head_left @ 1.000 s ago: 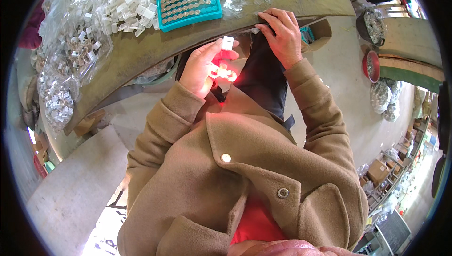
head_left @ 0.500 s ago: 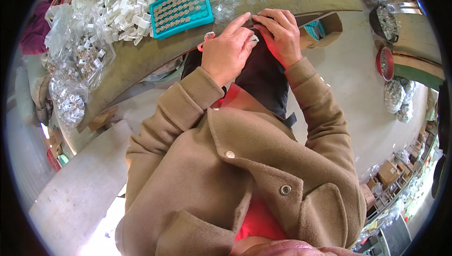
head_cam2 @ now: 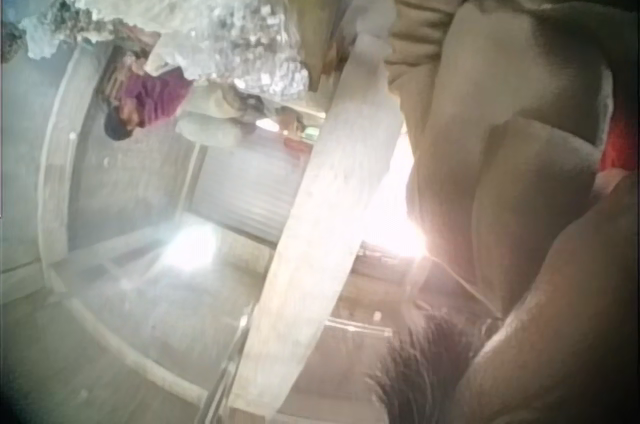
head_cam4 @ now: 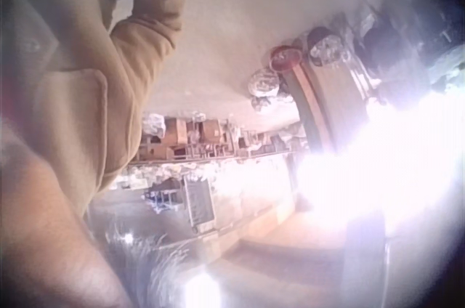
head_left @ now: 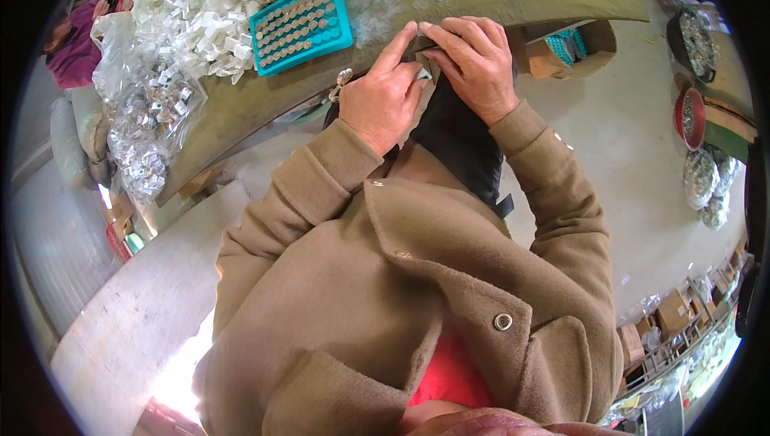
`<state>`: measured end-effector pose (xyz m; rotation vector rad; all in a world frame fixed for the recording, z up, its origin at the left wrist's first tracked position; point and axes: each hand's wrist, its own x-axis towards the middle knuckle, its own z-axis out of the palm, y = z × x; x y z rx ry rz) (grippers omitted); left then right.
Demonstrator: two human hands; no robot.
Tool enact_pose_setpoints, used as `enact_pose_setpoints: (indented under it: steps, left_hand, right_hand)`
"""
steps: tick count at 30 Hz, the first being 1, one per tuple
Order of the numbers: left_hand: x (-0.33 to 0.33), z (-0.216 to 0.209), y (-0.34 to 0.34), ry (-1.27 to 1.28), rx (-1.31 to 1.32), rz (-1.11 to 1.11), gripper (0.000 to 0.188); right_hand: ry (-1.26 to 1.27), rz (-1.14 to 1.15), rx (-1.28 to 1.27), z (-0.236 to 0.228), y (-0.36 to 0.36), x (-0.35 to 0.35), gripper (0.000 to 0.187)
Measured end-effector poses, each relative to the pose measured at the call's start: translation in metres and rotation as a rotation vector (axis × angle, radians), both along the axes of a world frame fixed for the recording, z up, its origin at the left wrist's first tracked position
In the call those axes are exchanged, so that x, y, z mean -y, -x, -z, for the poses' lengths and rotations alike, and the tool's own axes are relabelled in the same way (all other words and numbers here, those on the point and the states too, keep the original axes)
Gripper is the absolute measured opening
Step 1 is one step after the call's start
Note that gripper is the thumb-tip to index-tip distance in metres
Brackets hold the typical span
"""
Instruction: The person repeatedly picks small white plastic tags and metal key rings from a table, attaches the rings to the tags, and places the assembled units into a blue tray. The person occasionally uses a red light to inspect the tags during assembly.
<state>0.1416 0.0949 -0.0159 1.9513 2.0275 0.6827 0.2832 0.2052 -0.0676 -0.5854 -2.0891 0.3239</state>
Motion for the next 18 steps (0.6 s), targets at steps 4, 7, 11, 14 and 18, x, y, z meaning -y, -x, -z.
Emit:
enact_pose_setpoints:
  steps: [4,7,11,14,18]
  left_hand:
    - [0.000,-0.002,-0.002,0.073,-0.160,0.025,0.012]
    - [0.002,-0.003,-0.005,0.142,-0.262,0.031,0.010]
    - [0.003,-0.003,-0.003,0.109,-0.231,0.035,0.007]
    - [-0.002,-0.003,0.000,-0.033,-0.013,0.018,0.009]
    - [-0.005,-0.010,0.008,-0.171,0.290,-0.109,0.016]
  right_hand:
    - [-0.058,-0.029,-0.055,0.004,0.001,-0.002,0.025]
    - [-0.043,-0.054,-0.079,0.005,-0.001,-0.005,0.024]
    - [0.124,-0.058,-0.132,-0.003,-0.002,-0.006,0.016]
    - [0.326,-0.012,-0.227,-0.014,-0.003,-0.006,0.013]
    - [0.555,-0.027,-0.156,-0.028,-0.008,-0.006,0.020]
